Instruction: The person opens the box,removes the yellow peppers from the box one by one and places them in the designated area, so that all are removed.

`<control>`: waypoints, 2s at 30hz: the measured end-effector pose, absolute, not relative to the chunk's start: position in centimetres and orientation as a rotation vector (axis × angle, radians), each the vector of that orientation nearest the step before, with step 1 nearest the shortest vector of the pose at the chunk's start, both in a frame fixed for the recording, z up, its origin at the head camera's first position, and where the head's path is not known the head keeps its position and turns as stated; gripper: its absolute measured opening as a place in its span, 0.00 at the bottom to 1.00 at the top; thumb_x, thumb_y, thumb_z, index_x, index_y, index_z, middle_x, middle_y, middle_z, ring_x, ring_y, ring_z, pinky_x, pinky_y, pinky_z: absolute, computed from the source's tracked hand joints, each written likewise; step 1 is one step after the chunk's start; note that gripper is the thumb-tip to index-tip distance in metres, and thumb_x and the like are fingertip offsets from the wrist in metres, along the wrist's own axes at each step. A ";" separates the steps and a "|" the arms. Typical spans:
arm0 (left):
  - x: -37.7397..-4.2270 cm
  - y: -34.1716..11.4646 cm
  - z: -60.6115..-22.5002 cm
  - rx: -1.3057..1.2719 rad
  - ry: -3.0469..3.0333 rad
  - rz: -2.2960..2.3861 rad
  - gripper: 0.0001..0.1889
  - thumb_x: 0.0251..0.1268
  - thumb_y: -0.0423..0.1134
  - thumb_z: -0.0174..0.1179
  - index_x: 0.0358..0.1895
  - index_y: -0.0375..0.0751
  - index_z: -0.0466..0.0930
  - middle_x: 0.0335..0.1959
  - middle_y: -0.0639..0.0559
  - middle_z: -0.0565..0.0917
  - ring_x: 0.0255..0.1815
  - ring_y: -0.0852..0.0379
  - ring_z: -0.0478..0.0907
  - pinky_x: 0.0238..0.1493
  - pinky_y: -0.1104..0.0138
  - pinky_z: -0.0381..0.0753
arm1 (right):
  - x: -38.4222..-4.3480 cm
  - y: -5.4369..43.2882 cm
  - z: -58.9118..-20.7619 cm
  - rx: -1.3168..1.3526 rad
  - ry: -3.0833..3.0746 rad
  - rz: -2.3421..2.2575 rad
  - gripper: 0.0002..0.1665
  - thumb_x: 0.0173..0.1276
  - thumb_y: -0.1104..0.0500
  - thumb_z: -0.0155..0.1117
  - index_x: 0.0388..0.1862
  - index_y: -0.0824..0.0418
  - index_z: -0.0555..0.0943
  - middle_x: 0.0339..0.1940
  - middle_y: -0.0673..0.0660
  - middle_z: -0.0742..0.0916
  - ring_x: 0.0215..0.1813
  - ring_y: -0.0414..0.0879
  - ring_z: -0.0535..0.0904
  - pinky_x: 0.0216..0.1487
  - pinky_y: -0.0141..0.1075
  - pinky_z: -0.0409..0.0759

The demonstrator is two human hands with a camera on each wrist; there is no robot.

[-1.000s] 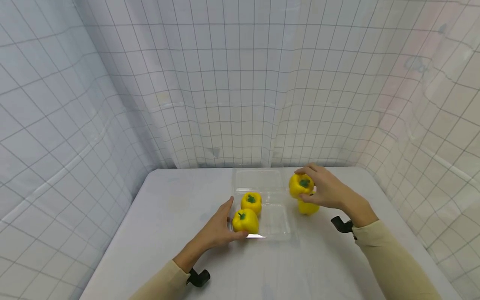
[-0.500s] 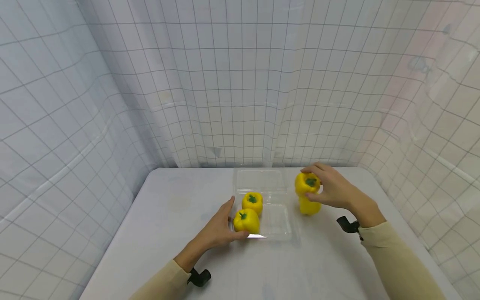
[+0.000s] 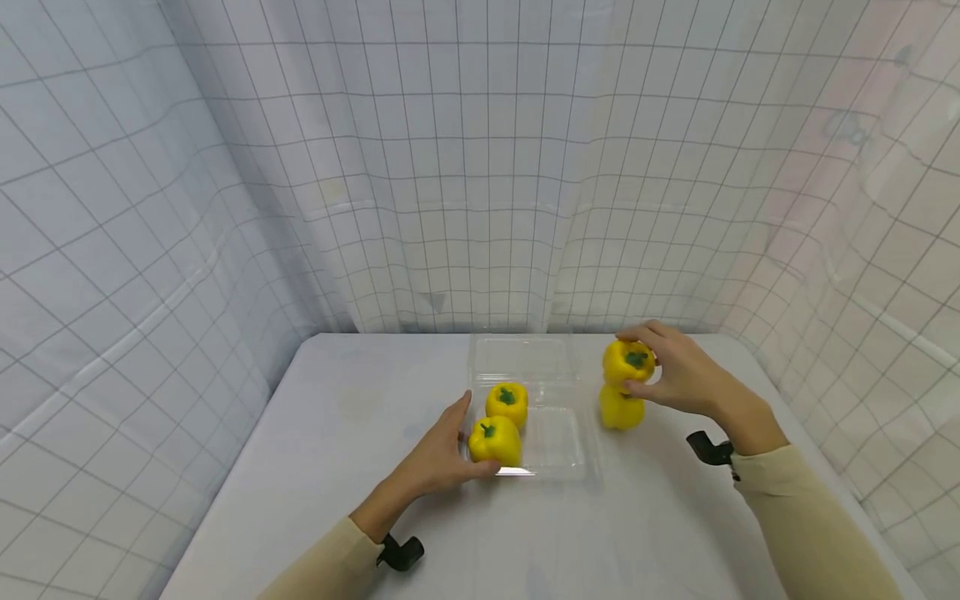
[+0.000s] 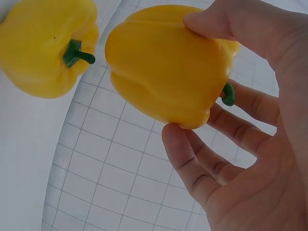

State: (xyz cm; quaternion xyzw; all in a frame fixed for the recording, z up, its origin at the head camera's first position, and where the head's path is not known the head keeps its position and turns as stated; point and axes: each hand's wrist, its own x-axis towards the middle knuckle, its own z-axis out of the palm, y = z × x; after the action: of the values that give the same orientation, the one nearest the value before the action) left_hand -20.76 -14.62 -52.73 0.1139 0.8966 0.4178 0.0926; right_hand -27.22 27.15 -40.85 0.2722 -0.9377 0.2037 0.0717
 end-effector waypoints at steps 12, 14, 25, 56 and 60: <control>-20.8 -14.6 -52.8 0.335 2.657 1.244 0.72 0.61 0.62 0.84 0.99 0.39 0.46 0.98 0.35 0.58 0.78 0.34 0.83 0.85 0.38 0.81 | -27.0 28.7 -40.5 0.796 -2.799 0.582 0.41 0.70 0.59 0.88 0.80 0.59 0.83 0.69 0.61 0.89 0.65 0.61 0.86 0.67 0.64 0.89; -20.8 -14.6 -52.8 0.334 2.656 1.247 0.72 0.62 0.62 0.84 0.99 0.39 0.46 0.98 0.35 0.58 0.78 0.34 0.83 0.85 0.38 0.81 | -27.0 28.9 -40.5 0.793 -2.795 0.579 0.41 0.69 0.61 0.88 0.79 0.59 0.83 0.70 0.62 0.89 0.66 0.61 0.86 0.67 0.64 0.89; -20.9 -14.6 -52.9 0.346 2.652 1.246 0.72 0.62 0.62 0.84 0.99 0.39 0.46 0.98 0.35 0.56 0.81 0.34 0.81 0.86 0.39 0.80 | -26.8 30.4 -40.5 0.766 -2.803 0.597 0.40 0.68 0.63 0.88 0.78 0.61 0.83 0.70 0.64 0.88 0.66 0.62 0.87 0.67 0.65 0.90; -20.8 -14.3 -52.5 0.337 2.680 1.195 0.71 0.62 0.61 0.84 0.99 0.40 0.47 1.00 0.37 0.53 0.82 0.33 0.81 0.86 0.39 0.80 | -27.1 33.3 -42.9 0.711 -2.838 0.609 0.41 0.68 0.64 0.88 0.78 0.65 0.83 0.70 0.67 0.87 0.66 0.64 0.86 0.65 0.66 0.92; -20.8 -14.3 -52.7 0.318 2.681 1.190 0.71 0.62 0.62 0.84 0.99 0.42 0.47 1.00 0.38 0.53 0.81 0.34 0.83 0.86 0.40 0.81 | -27.2 33.4 -43.3 0.712 -2.845 0.610 0.41 0.67 0.64 0.89 0.77 0.64 0.84 0.70 0.67 0.87 0.64 0.62 0.87 0.63 0.62 0.92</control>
State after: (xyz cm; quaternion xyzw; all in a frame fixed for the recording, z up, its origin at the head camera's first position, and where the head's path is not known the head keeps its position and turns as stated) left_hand -20.80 -14.33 -52.68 0.1072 0.9045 0.4015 0.0955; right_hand -27.15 33.44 -43.35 0.2370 -0.9473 0.2030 0.0730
